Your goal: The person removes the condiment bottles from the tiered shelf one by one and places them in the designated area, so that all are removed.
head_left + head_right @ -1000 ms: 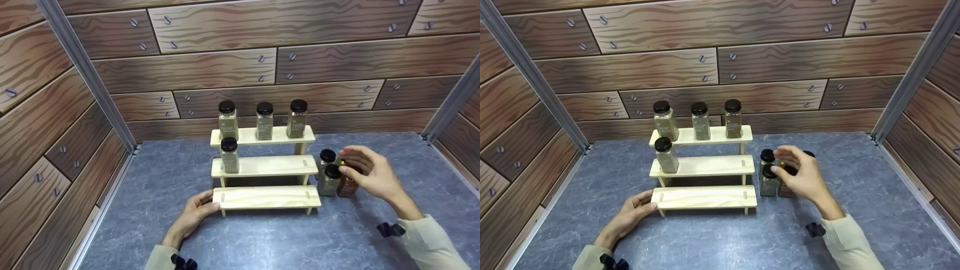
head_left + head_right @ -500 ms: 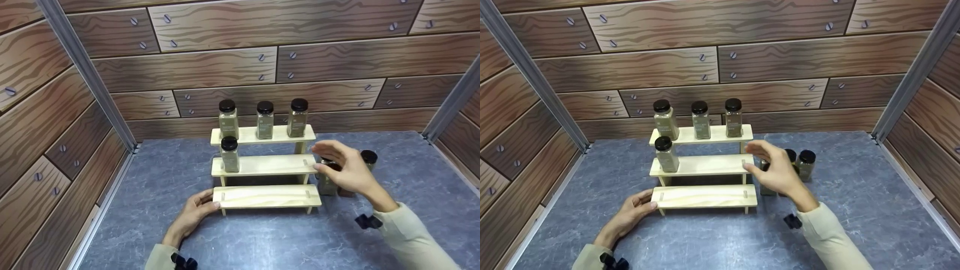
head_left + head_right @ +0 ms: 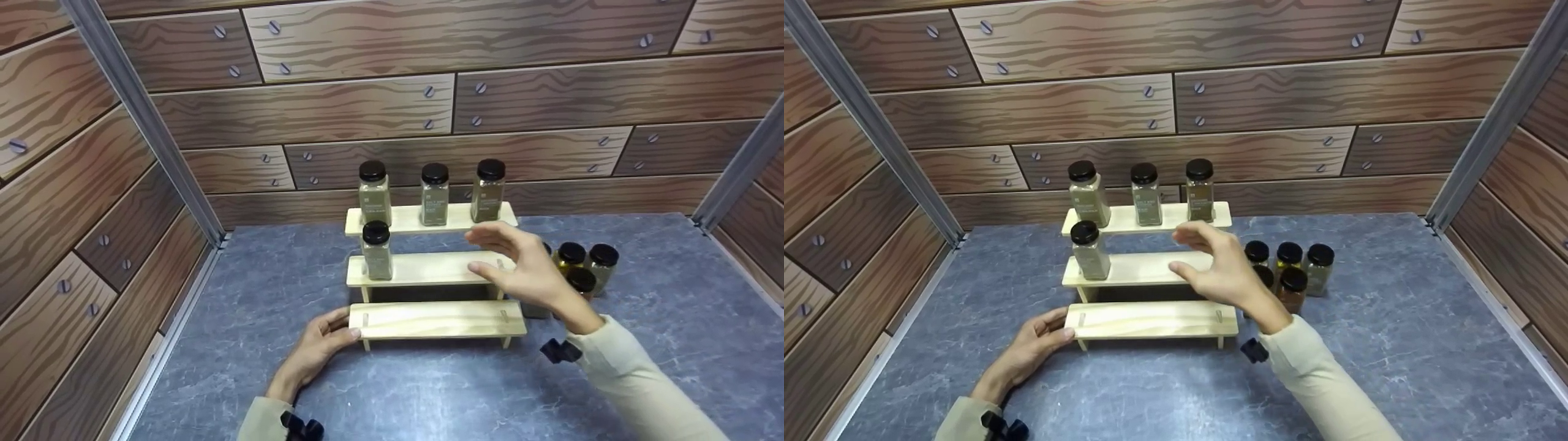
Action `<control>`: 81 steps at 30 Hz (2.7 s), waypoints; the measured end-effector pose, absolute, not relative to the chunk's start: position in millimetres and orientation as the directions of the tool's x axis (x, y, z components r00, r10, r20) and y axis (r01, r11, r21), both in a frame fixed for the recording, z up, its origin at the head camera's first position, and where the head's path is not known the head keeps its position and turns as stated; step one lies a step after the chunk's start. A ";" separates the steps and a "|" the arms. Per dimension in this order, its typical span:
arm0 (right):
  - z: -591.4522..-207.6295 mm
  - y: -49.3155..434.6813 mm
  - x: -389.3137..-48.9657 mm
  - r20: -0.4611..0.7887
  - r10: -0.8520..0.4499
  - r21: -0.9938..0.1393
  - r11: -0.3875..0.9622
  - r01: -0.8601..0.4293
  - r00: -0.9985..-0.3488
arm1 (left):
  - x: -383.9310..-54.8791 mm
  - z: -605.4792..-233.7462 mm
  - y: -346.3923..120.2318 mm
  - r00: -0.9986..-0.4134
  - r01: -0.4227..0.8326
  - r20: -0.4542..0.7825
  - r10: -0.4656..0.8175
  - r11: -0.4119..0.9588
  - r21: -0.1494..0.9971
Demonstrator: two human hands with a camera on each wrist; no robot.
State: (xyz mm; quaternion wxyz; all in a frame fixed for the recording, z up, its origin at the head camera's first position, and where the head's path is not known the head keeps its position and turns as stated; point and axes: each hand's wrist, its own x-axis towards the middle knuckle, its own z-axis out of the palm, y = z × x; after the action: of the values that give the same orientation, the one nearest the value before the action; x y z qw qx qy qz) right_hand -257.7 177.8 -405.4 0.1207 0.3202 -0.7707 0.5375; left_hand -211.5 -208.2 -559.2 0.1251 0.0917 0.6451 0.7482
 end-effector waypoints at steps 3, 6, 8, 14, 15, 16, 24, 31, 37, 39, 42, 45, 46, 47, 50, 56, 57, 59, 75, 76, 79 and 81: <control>-403.8 169.3 -258.2 0.519 -0.370 -0.753 0.229 -0.617 -0.771 | -211.5 -559.1 -208.5 -0.951 -0.066 -0.021 0.307 -0.137 0.988; -402.4 160.3 -259.8 0.504 -0.384 -0.755 0.240 -0.610 -0.774 | -211.6 -559.0 -208.7 -0.949 -0.056 -0.010 0.314 -0.138 0.989; -401.8 154.2 -261.2 0.495 -0.394 -0.756 0.245 -0.607 -0.775 | -211.6 -559.1 -208.8 -0.948 -0.052 -0.005 0.320 -0.140 0.989; -402.5 135.1 -264.4 0.488 -0.414 -0.757 0.236 -0.609 -0.768 | -211.5 -559.0 -207.9 -0.945 -0.059 -0.007 0.327 -0.147 0.987; -402.7 132.0 -264.9 0.488 -0.417 -0.757 0.235 -0.609 -0.767 | -211.5 -558.9 -207.7 -0.945 -0.060 -0.009 0.326 -0.147 0.987; -402.8 129.2 -265.4 0.485 -0.419 -0.759 0.233 -0.608 -0.767 | -211.4 -558.9 -207.3 -0.946 -0.061 -0.010 0.325 -0.149 0.987; -403.4 106.9 -271.1 0.463 -0.429 -0.766 0.246 -0.594 -0.776 | -211.1 -559.9 -207.3 -0.949 -0.061 -0.014 0.314 -0.140 0.988; -409.6 90.9 -273.7 0.453 -0.433 -0.786 0.219 -0.578 -0.779 | -211.9 -559.4 -208.2 -0.951 -0.064 -0.020 0.307 -0.135 0.989; -416.6 76.8 -275.7 0.430 -0.416 -0.820 0.191 -0.539 -0.801 | -212.3 -559.4 -208.1 -0.947 -0.059 -0.014 0.322 -0.131 0.990; -419.0 72.6 -276.7 0.419 -0.408 -0.833 0.183 -0.522 -0.812 | -212.5 -559.7 -207.8 -0.944 -0.056 -0.011 0.330 -0.127 0.990; -421.9 68.0 -278.4 0.402 -0.395 -0.852 0.168 -0.495 -0.826 | -212.7 -559.9 -207.2 -0.942 -0.057 -0.012 0.337 -0.125 0.990; -424.2 64.7 -281.2 0.400 -0.385 -0.862 0.150 -0.484 -0.832 | -213.3 -560.2 -206.9 -0.942 -0.059 -0.014 0.334 -0.125 0.990; -424.6 63.7 -281.9 0.403 -0.382 -0.862 0.147 -0.485 -0.832 | -213.4 -560.2 -206.8 -0.943 -0.061 -0.016 0.332 -0.126 0.990; -424.8 62.4 -282.7 0.408 -0.382 -0.861 0.141 -0.489 -0.829 | -213.5 -560.2 -206.9 -0.943 -0.062 -0.017 0.331 -0.127 0.990; -424.5 57.2 -284.6 0.424 -0.379 -0.854 0.134 -0.502 -0.822 | -213.4 -559.9 -207.4 -0.945 -0.065 -0.019 0.326 -0.130 0.989; -422.1 44.0 -286.1 0.428 -0.368 -0.850 0.147 -0.506 -0.825 | -212.4 -559.5 -208.6 -0.947 -0.064 -0.019 0.321 -0.129 0.990; -421.9 41.8 -286.4 0.427 -0.366 -0.850 0.150 -0.505 -0.827 | -212.1 -559.6 -208.8 -0.947 -0.064 -0.020 0.320 -0.127 0.990; -422.3 37.7 -287.6 0.426 -0.366 -0.850 0.151 -0.504 -0.828 | -211.8 -559.8 -208.9 -0.948 -0.065 -0.022 0.317 -0.126 0.990; -424.6 25.7 -289.1 0.399 -0.359 -0.867 0.153 -0.475 -0.844 | -212.0 -559.6 -208.8 -0.943 -0.057 -0.008 0.332 -0.137 0.989; -424.3 25.5 -288.9 0.399 -0.357 -0.867 0.154 -0.474 -0.845 | -212.1 -559.4 -208.7 -0.943 -0.058 -0.008 0.332 -0.140 0.988; -423.4 25.2 -288.8 0.402 -0.352 -0.867 0.151 -0.475 -0.845 | -212.6 -558.9 -208.6 -0.943 -0.056 -0.005 0.332 -0.143 0.988; -423.0 25.4 -288.6 0.405 -0.347 -0.866 0.149 -0.476 -0.846 | -212.8 -558.7 -208.5 -0.943 -0.057 -0.006 0.333 -0.144 0.988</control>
State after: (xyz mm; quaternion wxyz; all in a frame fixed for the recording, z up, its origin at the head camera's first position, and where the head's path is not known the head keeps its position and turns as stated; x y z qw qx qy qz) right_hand -288.6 25.4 -423.0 0.0545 0.2723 -0.7561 0.5926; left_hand -212.8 -208.5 -558.7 0.1300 0.1077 0.6412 0.7486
